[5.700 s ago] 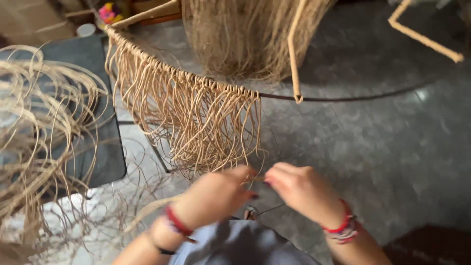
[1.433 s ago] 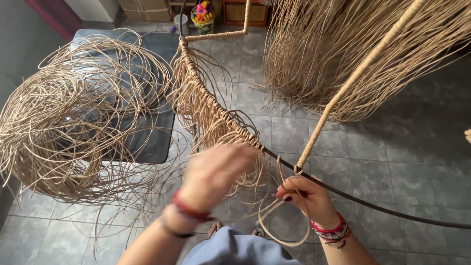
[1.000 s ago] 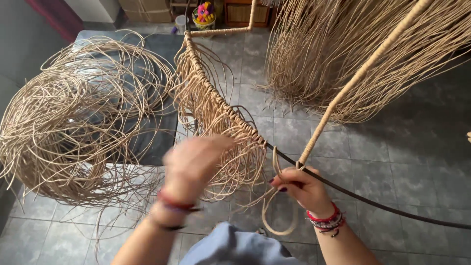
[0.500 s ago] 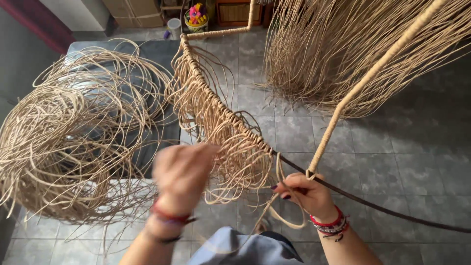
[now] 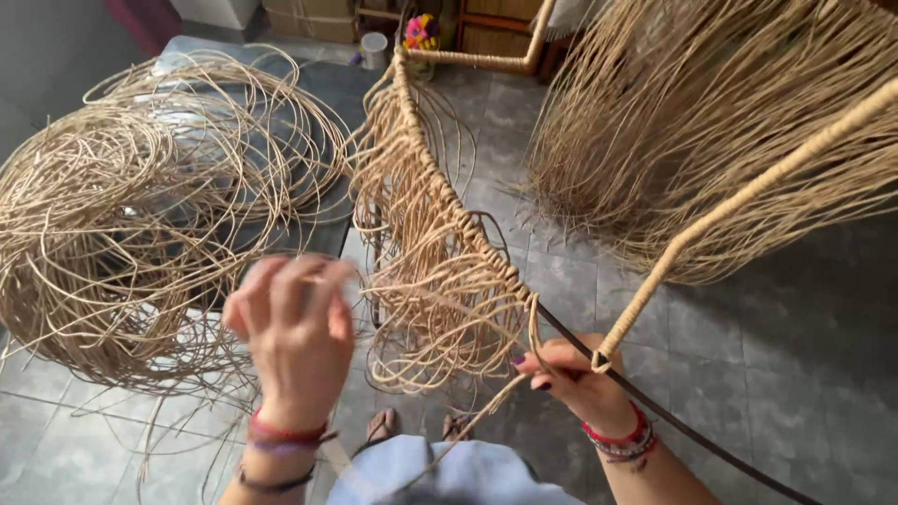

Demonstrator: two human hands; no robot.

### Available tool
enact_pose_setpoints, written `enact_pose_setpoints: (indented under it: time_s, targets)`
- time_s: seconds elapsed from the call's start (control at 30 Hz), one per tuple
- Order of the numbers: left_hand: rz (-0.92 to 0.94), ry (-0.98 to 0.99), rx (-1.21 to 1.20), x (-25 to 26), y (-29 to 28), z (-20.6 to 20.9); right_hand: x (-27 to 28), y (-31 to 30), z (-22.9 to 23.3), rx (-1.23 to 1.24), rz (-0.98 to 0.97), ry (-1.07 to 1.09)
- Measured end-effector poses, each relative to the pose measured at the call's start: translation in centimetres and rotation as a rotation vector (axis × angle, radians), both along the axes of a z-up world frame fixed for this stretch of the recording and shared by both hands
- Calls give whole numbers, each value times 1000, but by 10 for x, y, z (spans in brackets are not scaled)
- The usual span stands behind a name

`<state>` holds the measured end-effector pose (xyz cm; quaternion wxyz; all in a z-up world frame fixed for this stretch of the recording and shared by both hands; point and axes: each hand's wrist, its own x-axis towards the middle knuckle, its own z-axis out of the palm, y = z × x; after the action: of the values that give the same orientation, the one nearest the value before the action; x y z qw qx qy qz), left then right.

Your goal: Tying and weaving natural fibers onto a circular frame to create a decorative object

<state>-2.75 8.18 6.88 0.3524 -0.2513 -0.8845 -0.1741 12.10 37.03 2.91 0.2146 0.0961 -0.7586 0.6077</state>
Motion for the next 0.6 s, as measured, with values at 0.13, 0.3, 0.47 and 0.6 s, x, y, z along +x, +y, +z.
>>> enact_pose_setpoints:
  time_s: [0.13,0.3,0.47,0.6]
  targets:
    - [-190,-224,-28,14,23,5,7,-5,-14,26,-42,47]
    - [-873,26,-244,22,72,22,19,-26,-18,11,-192,79]
    - [-1331,-96,-19,16,70,13,33,-42,-38,7,-350,102]
    - [-1473,-515,588,24,89,52,52,-68,-80,-207,-453,159]
